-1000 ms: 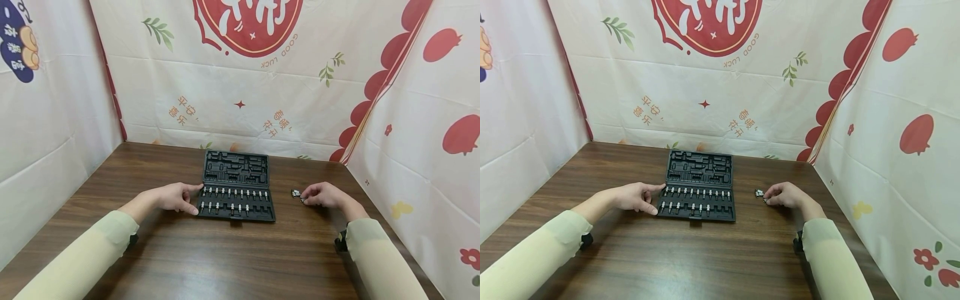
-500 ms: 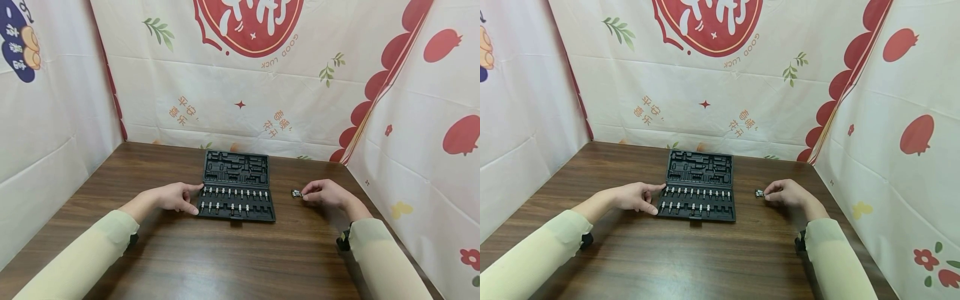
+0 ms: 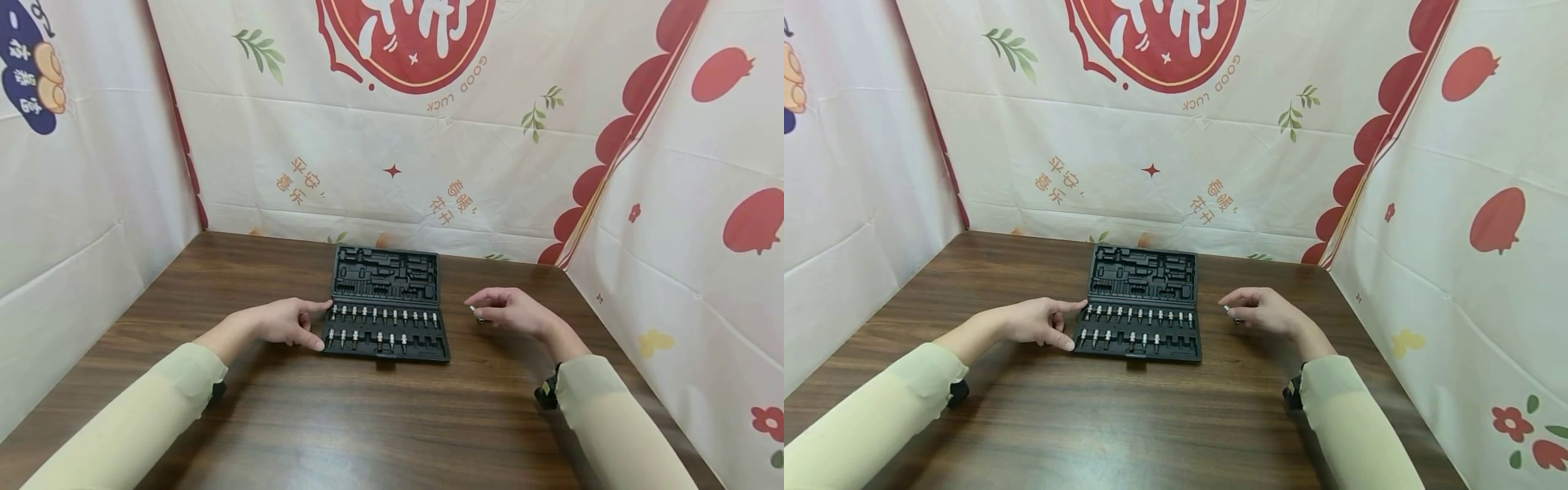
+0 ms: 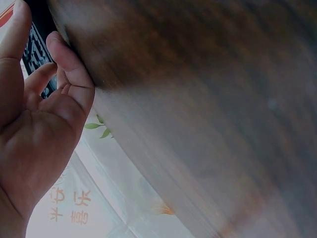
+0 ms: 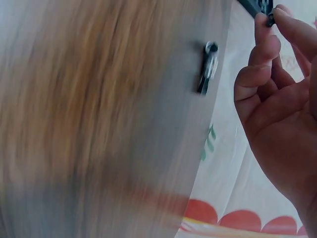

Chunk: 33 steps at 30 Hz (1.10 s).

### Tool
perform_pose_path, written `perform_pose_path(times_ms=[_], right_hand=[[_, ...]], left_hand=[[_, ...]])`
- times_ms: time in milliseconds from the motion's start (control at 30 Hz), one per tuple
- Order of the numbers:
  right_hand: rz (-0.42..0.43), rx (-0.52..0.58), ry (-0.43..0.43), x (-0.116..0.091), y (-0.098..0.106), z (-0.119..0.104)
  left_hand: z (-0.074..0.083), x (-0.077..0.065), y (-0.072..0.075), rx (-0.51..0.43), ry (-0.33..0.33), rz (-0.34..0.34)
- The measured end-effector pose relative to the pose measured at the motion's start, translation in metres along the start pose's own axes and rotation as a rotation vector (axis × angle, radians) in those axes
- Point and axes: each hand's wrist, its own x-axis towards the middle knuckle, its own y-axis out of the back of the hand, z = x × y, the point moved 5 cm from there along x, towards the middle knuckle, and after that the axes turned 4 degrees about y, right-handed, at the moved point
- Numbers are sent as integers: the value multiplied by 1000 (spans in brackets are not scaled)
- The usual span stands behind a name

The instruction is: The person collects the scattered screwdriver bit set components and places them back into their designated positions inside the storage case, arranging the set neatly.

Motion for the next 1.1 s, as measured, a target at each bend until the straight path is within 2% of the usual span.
perform_pose_path(times_ms=[333,667,900,1100], right_hand=[[-40,46,70,16,-25,-29],[-34,74,89,30,-47,-52],[-67,129,99,37,-66,-68],[-85,127,140,44,-78,-79]], left_hand=[[1,-2,0,8,-5,-10],[1,-1,-1,-8,6,-5],[1,-1,-1,-3,-6,-3],[1,-1,-1,-3,-1,-9]])
